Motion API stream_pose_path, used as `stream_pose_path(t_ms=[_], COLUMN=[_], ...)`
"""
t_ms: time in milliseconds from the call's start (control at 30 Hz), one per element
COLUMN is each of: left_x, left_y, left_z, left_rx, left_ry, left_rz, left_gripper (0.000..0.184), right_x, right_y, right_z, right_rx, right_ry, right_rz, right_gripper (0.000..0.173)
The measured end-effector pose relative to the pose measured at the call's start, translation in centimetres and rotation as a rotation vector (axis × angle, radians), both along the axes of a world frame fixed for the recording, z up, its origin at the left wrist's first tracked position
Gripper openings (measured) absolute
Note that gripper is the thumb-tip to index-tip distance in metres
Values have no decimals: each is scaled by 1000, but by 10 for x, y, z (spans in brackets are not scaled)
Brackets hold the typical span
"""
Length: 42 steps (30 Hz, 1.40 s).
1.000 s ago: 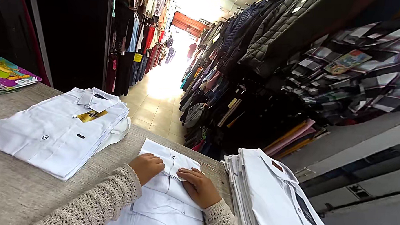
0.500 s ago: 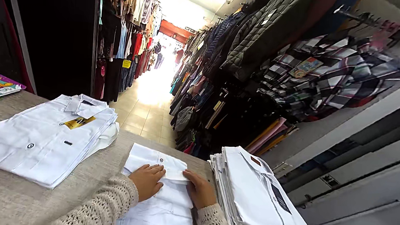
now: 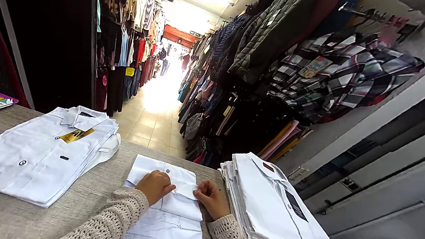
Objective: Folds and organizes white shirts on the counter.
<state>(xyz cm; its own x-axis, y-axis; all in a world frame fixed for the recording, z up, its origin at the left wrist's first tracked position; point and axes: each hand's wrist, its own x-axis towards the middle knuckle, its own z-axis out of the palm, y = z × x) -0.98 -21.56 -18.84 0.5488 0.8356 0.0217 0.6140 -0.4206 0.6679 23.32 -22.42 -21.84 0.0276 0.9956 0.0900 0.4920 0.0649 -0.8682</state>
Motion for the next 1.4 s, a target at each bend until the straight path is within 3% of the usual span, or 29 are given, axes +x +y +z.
stream_pose_path(t_ms=[133,200,467,633,800,933,1033,1100,1167,1267,1400], left_x=[10,11,10,10,6,2,-5,-10,-8,-3,-7], left_y=[3,3,14,14,12,-9,-65,-111,-153,-198,-203], left_z=[7,5,12,21,24,38,56,35,9,-30,-61], left_rx=[-49,-27,-117,-47,11,3,265,680,937,959,977], left_ry=[63,80,197,202,224,336,369,209,130,122,65], left_rz=[91,100,82,-67,-165,-39,-11,26,98,90,79], left_gripper=[31,36,58,39,26,28,13,4,10,16,22], right_x=[-2,0,2,4,4,4,9,11,12,11,19], right_y=[-3,-4,-4,-3,-7,-22,-47,-79,-116,-154,-168], right_z=[9,11,11,4,0,4,3,1,-3,-26,-47], right_rx=[-65,-80,-125,-50,35,66,441,613,663,669,606], right_ry=[-33,-18,25,-21,82,132,-39,-131,-192,-299,-328], right_rz=[38,69,131,144,248,347,423,444,479,547,587], right_gripper=[50,54,54,50,16,36,19,19,20,25,31])
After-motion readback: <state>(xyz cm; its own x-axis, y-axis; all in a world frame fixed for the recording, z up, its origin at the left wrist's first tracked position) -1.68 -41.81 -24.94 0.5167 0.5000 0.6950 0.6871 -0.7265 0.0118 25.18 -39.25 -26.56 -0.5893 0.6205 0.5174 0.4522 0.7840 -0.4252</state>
